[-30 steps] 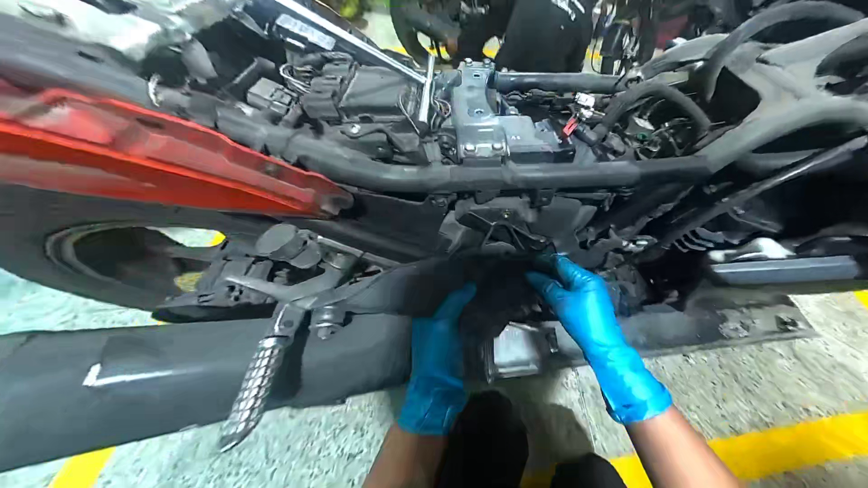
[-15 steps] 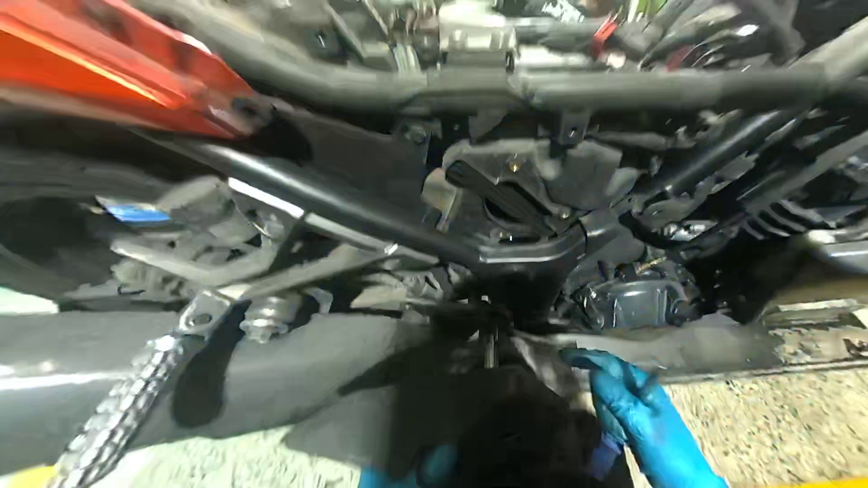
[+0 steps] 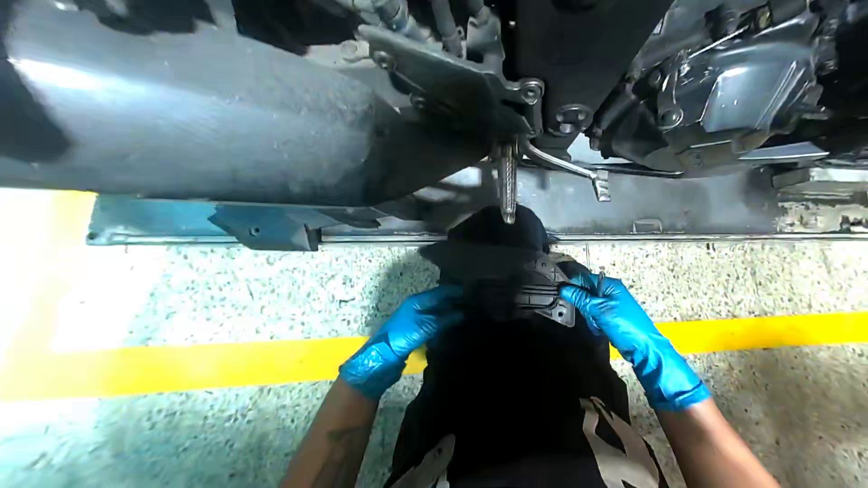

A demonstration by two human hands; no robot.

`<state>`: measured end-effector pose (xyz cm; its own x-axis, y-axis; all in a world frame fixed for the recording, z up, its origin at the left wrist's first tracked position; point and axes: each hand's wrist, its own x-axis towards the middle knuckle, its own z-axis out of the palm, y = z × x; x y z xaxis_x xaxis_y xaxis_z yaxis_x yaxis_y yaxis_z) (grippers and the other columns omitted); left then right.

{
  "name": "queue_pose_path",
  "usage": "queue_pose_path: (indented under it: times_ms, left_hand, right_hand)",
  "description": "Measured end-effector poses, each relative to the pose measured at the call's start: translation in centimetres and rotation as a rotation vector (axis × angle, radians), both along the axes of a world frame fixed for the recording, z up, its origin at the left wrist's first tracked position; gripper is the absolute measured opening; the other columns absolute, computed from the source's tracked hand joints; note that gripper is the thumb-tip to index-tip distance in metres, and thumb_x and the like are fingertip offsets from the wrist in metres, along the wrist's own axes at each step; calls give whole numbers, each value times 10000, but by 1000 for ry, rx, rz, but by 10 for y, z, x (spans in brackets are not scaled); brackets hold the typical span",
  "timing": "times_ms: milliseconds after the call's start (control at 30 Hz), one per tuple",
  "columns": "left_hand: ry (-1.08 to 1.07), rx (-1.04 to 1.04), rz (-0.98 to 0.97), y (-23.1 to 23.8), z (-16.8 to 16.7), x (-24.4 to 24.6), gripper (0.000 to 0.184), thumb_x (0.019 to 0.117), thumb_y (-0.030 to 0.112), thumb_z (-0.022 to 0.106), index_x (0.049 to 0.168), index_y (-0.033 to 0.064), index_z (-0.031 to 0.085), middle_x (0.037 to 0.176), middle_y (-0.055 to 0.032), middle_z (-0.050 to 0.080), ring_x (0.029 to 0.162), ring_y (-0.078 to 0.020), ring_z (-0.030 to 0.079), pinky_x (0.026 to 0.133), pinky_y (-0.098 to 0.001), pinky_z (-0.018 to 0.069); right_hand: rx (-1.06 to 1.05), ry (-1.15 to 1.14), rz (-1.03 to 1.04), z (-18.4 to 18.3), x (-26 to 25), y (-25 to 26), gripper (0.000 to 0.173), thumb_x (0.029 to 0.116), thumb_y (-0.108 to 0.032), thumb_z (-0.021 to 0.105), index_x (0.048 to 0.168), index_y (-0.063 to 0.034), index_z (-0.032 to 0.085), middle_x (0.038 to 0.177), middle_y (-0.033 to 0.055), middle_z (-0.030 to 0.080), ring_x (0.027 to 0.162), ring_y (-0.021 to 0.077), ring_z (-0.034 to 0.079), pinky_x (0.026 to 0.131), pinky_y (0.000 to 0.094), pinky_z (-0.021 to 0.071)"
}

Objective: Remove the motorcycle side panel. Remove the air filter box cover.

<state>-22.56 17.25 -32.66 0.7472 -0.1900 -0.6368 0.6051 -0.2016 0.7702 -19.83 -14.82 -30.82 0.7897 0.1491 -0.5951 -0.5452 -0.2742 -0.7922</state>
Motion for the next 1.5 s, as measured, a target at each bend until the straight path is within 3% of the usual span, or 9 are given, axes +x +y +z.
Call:
queue_pose_path:
  times_ms: [100, 233, 333, 600, 800, 933, 1100, 1233, 1500]
  left_hand:
    - [69, -38, 271, 10, -16, -18, 369, 1118, 173, 374, 1179, 25, 706, 526, 50, 437, 402, -36, 357, 411, -197, 359]
    - [83, 122, 377, -11, -17, -30, 274, 1056, 308, 580, 1104, 71, 706, 674, 6, 546, 538, -72, 460, 511, -252, 415]
    - [1, 248, 339, -21, -18, -20, 311, 962, 320, 734, 1000, 14, 689, 830, -118, 662, 749, -219, 608, 714, -463, 523]
    - [-127, 336, 131, -16, -20, -15, 358, 897, 339, 806, 1021, 27, 678, 843, -121, 662, 772, -261, 640, 726, -515, 547]
    - [-130, 360, 38, -12, -19, -16, 385, 849, 323, 853, 1027, 47, 652, 803, -108, 626, 733, -259, 609, 669, -502, 527]
    - [-102, 424, -56, -10, -20, -8, 443, 822, 421, 858, 1032, 79, 669, 791, -95, 636, 739, -274, 615, 688, -536, 521]
    - [-117, 519, -53, -14, -17, -14, 477, 831, 494, 829, 1050, 104, 666, 774, -100, 644, 735, -298, 634, 671, -565, 521]
    - [-111, 358, 126, -10, -23, -22, 306, 959, 369, 730, 1052, 83, 672, 818, -82, 651, 726, -234, 625, 678, -485, 536]
    - [-89, 299, 110, -9, -24, -10, 328, 856, 328, 845, 979, 74, 677, 787, -67, 644, 733, -213, 615, 687, -459, 525]
  right_hand:
    - [-130, -46, 31, -14, -3, 10, 162, 996, -248, 685, 931, -102, 710, 668, 3, 567, 540, 92, 470, 514, 273, 403]
    - [-208, -40, 244, -21, -1, 24, 191, 982, -275, 703, 922, -95, 684, 740, 7, 599, 664, 100, 542, 638, 309, 456]
    - [-220, 27, 370, -25, 2, 31, 227, 971, -290, 719, 948, -68, 684, 765, 22, 606, 688, 100, 550, 671, 314, 474]
    - [-243, 47, 408, -29, -9, 43, 228, 963, -304, 729, 947, -76, 728, 777, 23, 673, 701, 96, 615, 688, 324, 519]
    - [-381, 119, 686, -26, -27, 50, 467, 954, -532, 664, 1025, -76, 733, 933, 79, 701, 892, 186, 655, 855, 455, 520]
    - [-345, 47, 402, -33, 0, 45, 433, 997, -480, 627, 1119, -67, 673, 861, 80, 680, 776, 200, 652, 754, 452, 551]
    - [-389, -52, 402, -33, 22, 80, 345, 970, -419, 701, 938, -83, 625, 786, 77, 577, 729, 215, 554, 681, 470, 463]
    - [-351, -69, 423, -43, 22, 83, 332, 964, -399, 711, 869, -95, 616, 733, 52, 551, 689, 192, 533, 659, 443, 450]
    - [-483, -16, 421, -33, 12, 92, 473, 883, -539, 761, 1048, -111, 647, 820, 102, 639, 761, 272, 619, 680, 534, 502]
